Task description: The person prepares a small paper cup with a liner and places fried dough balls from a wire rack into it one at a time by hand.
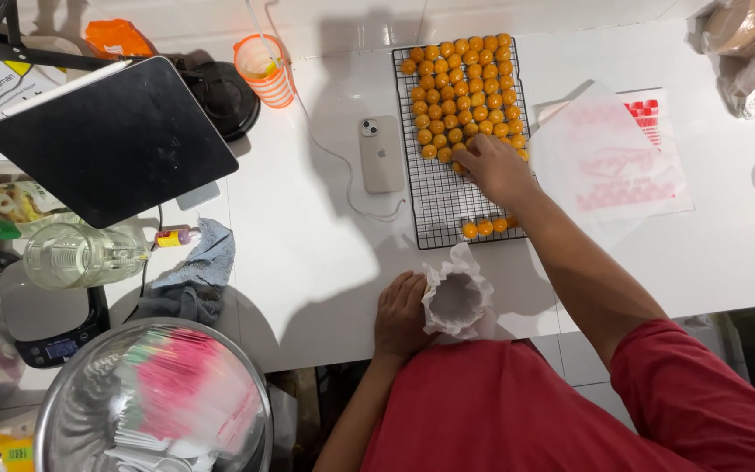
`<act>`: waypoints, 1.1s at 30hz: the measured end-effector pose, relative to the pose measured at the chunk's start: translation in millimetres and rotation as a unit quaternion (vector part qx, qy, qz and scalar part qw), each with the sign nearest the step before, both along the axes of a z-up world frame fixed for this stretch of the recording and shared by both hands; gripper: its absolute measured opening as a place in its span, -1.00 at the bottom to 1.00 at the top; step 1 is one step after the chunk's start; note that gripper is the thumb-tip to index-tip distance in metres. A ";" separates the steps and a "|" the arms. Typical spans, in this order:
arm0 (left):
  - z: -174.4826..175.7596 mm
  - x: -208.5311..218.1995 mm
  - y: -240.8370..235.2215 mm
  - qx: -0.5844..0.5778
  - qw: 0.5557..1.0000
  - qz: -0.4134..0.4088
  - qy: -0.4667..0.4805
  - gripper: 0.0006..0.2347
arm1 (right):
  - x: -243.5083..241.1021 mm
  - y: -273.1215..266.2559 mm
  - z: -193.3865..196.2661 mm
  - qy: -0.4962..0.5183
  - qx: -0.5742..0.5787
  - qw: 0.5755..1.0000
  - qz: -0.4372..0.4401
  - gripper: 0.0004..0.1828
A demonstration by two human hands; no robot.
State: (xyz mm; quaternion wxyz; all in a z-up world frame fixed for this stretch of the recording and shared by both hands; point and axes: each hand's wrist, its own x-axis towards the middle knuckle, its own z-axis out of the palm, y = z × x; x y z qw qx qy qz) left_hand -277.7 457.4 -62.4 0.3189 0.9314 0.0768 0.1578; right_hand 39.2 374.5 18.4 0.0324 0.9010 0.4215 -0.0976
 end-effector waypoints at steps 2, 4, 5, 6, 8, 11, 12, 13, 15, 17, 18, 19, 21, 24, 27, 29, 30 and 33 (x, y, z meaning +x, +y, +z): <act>-3.2 1.4 -0.8 0.010 1.000 0.013 -0.004 -0.25 | 7.9 -2.1 -12.7 -0.029 -0.016 0.999 0.027 -0.72; -1.9 1.1 0.5 0.014 1.000 0.012 -0.009 -0.26 | 4.9 -1.4 0.5 -0.039 -0.017 0.998 0.050 -0.74; -1.3 1.2 1.0 0.018 1.000 0.010 -0.014 -0.27 | 3.7 -1.2 7.1 -0.048 -0.018 0.996 0.073 -0.76; -4.2 1.1 1.0 0.017 1.000 0.011 -0.014 -0.27 | 6.8 -2.4 4.5 -0.047 -0.019 0.996 0.074 -0.76; -10.6 0.8 0.8 0.014 1.000 0.007 -0.009 -0.25 | 13.0 -5.1 -1.3 -0.067 -0.012 0.992 0.110 -0.78; -8.5 1.0 -0.3 0.014 1.000 0.003 0.003 -0.18 | 17.4 -8.6 -10.2 -0.095 0.008 0.987 0.130 -0.78; -11.6 0.5 -0.4 0.013 1.000 0.004 0.002 -0.18 | 14.8 -7.4 -4.0 -0.095 0.008 0.987 0.131 -0.78; -14.7 0.1 -0.7 0.014 1.000 0.003 0.011 -0.18 | 12.2 -6.4 2.3 -0.101 0.020 0.985 0.137 -0.78; -16.6 -0.3 -1.3 0.015 1.000 0.003 0.019 -0.17 | 13.6 -6.6 5.3 -0.106 0.032 0.983 0.143 -0.78; -15.3 0.7 -1.4 0.017 1.000 0.006 0.013 -0.26 | 22.0 -9.4 -1.6 -0.093 0.048 0.986 0.132 -0.84; -4.1 0.9 -0.5 0.018 1.000 0.007 0.013 -0.26 | 29.3 -4.4 11.7 -0.094 0.050 0.985 0.133 -0.84; 7.2 1.4 0.3 0.029 0.999 0.013 0.005 -0.43 | 36.8 0.3 25.2 -0.070 0.095 0.990 0.079 -0.83; 11.8 3.5 1.1 0.043 0.999 0.019 -0.007 -0.58 | 72.9 1.5 35.8 -0.048 0.143 0.988 0.025 -0.83; 1.3 2.2 1.6 0.016 0.998 0.001 -0.053 -0.57 | 151.1 -0.3 16.7 0.018 0.292 0.950 -0.107 -0.81; 2.1 4.8 1.7 0.027 0.998 0.008 -0.057 -0.65 | 211.6 11.9 -11.1 0.037 0.221 0.954 -0.201 -0.59; 0.6 3.4 0.4 0.033 0.998 0.014 -0.042 -0.67 | 229.2 22.5 -23.2 0.145 0.213 0.959 -0.115 -0.41; -0.7 4.0 0.1 0.034 0.998 0.013 -0.042 -0.67 | 228.4 28.3 -15.7 0.145 0.214 0.959 -0.115 -0.41; -4.5 4.6 0.7 0.033 0.998 0.019 -0.047 -0.72 | 227.6 41.7 -1.3 0.157 0.051 0.978 -0.124 -0.23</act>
